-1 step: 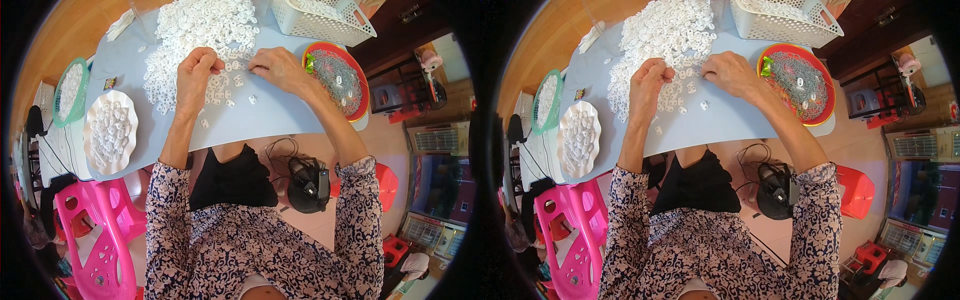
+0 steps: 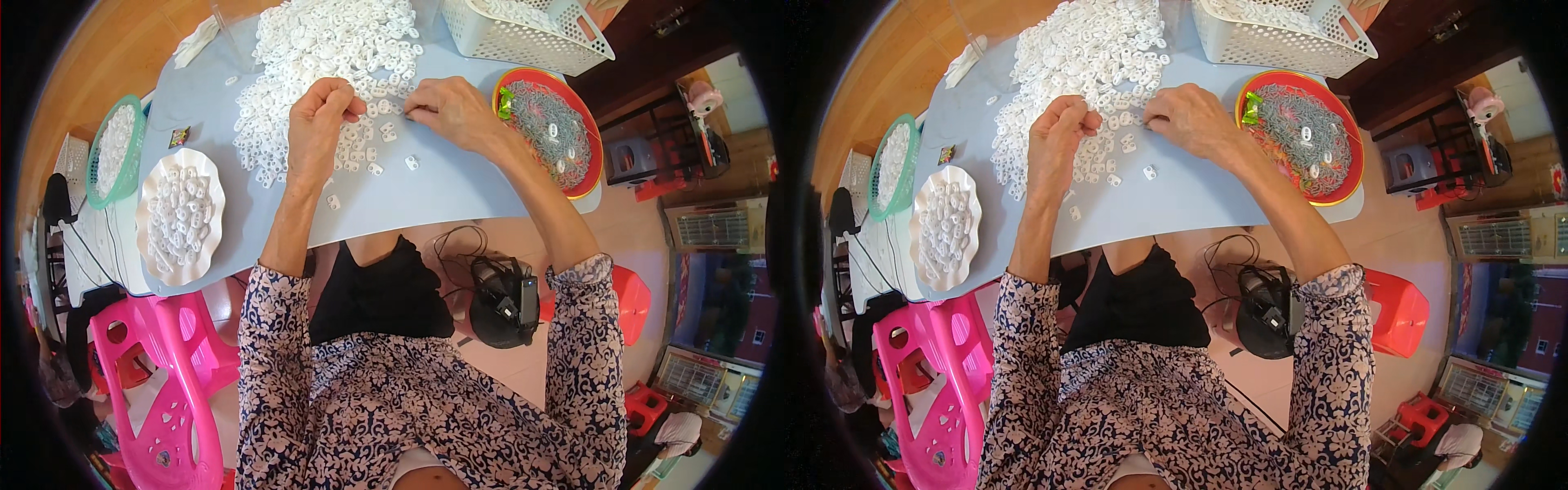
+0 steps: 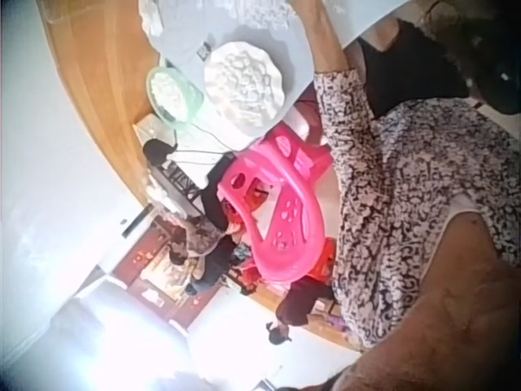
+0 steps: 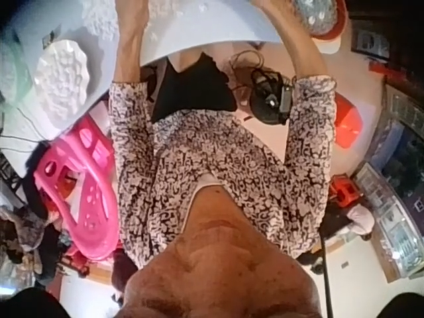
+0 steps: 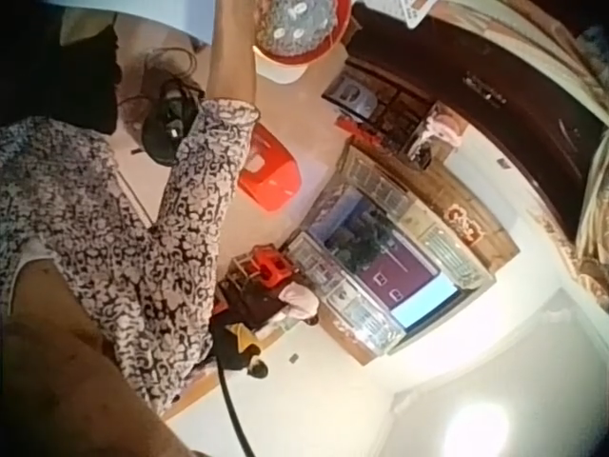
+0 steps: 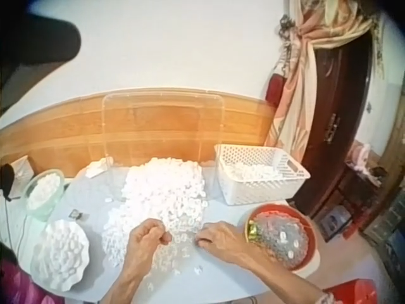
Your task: The recorder is manually assembling small white plastic components by fitting pieces together.
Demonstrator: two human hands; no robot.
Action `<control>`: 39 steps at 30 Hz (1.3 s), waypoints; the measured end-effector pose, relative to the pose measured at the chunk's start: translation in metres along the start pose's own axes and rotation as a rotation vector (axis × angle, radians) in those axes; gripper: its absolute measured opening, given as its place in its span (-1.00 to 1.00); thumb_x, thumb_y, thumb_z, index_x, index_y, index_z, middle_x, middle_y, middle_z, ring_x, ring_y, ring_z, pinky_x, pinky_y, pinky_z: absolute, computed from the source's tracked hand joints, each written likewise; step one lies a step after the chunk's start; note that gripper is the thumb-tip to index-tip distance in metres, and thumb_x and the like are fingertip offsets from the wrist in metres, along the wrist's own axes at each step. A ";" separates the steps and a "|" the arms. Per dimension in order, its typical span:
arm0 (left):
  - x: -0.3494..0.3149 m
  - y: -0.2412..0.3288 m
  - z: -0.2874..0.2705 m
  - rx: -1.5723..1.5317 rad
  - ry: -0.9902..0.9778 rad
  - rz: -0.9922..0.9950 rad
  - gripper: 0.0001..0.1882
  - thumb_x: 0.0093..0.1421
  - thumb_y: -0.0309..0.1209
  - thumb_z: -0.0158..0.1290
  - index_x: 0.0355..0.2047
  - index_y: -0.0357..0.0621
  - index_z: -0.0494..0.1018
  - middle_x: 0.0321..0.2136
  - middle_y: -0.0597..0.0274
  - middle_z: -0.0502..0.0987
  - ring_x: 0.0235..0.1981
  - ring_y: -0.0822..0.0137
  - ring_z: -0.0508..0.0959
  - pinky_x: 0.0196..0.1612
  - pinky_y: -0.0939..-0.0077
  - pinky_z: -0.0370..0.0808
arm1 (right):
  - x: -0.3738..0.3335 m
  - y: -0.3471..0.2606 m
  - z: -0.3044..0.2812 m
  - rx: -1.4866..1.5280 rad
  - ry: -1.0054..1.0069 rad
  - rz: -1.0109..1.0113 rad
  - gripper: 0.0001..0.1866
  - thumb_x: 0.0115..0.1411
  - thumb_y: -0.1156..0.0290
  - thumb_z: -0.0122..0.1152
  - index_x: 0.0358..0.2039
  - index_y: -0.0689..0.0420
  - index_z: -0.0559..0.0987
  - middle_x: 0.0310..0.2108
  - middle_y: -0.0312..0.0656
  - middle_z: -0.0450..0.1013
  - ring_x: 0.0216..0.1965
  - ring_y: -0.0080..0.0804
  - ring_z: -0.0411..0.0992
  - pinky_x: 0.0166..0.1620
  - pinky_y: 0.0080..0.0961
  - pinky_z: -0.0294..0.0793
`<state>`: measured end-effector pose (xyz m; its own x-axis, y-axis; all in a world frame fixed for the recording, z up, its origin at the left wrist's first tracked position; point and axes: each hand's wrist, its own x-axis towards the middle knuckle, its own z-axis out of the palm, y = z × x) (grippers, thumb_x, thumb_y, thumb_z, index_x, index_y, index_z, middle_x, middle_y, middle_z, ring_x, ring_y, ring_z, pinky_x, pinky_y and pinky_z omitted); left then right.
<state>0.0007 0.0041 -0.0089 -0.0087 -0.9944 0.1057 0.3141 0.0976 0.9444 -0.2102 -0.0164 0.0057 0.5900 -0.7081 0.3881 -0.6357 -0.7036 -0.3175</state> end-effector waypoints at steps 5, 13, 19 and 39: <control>-0.003 0.003 0.003 0.057 0.028 0.008 -0.84 0.18 -0.43 -0.05 -0.42 -0.26 0.47 -0.57 0.29 0.49 -0.48 0.52 0.42 -0.31 0.61 0.37 | -0.007 0.010 -0.006 0.025 -0.019 0.166 -0.92 0.02 0.49 0.18 -0.46 0.21 0.58 -0.50 -0.12 0.49 -0.52 -0.20 0.44 -0.43 -0.40 0.39; -0.002 0.002 0.003 0.101 0.023 -0.003 -0.84 0.18 -0.44 -0.05 -0.43 -0.25 0.48 -0.58 0.29 0.48 -0.50 0.53 0.42 -0.33 0.63 0.37 | -0.003 -0.005 -0.015 -0.041 -0.075 0.173 -0.91 0.02 0.45 0.17 -0.46 0.19 0.58 -0.49 -0.12 0.49 -0.49 -0.15 0.44 -0.38 -0.34 0.41; -0.003 0.004 0.005 0.091 0.024 -0.003 -0.85 0.18 -0.44 -0.05 -0.43 -0.25 0.48 -0.58 0.29 0.49 -0.50 0.53 0.42 -0.33 0.63 0.37 | 0.006 -0.021 -0.005 -0.150 -0.214 0.156 -0.89 0.00 0.44 0.14 -0.52 0.20 0.56 -0.54 -0.04 0.47 -0.45 -0.03 0.45 -0.34 -0.22 0.44; -0.005 0.003 0.000 0.086 0.004 -0.006 -0.85 0.16 -0.43 -0.05 -0.41 -0.24 0.47 -0.57 0.30 0.49 -0.49 0.54 0.41 -0.33 0.64 0.36 | 0.013 -0.019 -0.015 0.093 -0.089 0.325 -0.88 -0.02 0.49 0.14 -0.46 0.25 0.57 -0.60 -0.04 0.49 -0.60 -0.26 0.45 -0.45 -0.44 0.42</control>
<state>0.0016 0.0094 -0.0061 -0.0061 -0.9951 0.0984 0.2312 0.0943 0.9683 -0.1979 -0.0117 0.0295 0.4077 -0.8957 0.1776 -0.7518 -0.4396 -0.4915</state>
